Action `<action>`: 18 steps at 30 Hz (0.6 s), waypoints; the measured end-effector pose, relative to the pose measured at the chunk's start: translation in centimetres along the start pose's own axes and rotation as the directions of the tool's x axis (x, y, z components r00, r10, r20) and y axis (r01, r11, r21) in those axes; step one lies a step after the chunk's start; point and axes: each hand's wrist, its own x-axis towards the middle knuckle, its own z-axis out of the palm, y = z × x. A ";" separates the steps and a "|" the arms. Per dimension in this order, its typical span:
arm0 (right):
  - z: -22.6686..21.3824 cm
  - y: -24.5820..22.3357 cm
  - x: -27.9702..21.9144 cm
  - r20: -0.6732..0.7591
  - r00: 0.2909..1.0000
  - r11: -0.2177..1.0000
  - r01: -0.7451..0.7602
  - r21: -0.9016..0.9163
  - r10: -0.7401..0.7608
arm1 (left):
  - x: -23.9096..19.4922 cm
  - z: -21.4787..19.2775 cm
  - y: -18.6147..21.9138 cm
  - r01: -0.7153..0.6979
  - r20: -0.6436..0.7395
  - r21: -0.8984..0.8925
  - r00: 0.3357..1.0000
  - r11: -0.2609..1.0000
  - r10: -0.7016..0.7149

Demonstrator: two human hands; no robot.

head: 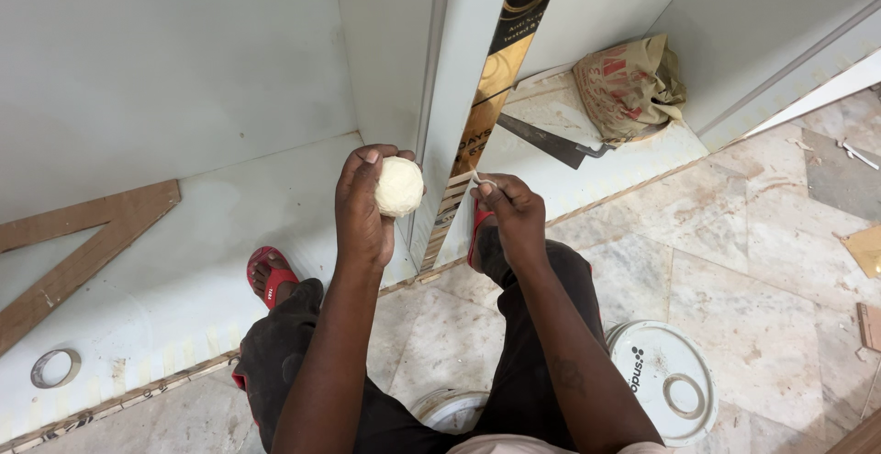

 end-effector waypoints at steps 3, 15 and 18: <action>0.9 -0.5 -1.7 -0.062 0.988 0.982 0.130 -0.136 -0.139 | 0.1 -0.5 0.1 -0.018 -0.013 -0.001 1.000 1.000 0.018; 4.7 -2.2 -6.8 0.051 0.998 0.994 0.048 -0.098 -0.043 | 0.0 -0.7 1.5 0.044 -0.075 -0.149 0.996 0.988 -0.055; 6.2 -2.8 -7.0 0.100 0.983 0.974 0.165 -0.155 -0.151 | 0.0 -0.9 2.2 -0.009 -0.066 -0.082 0.998 0.997 0.003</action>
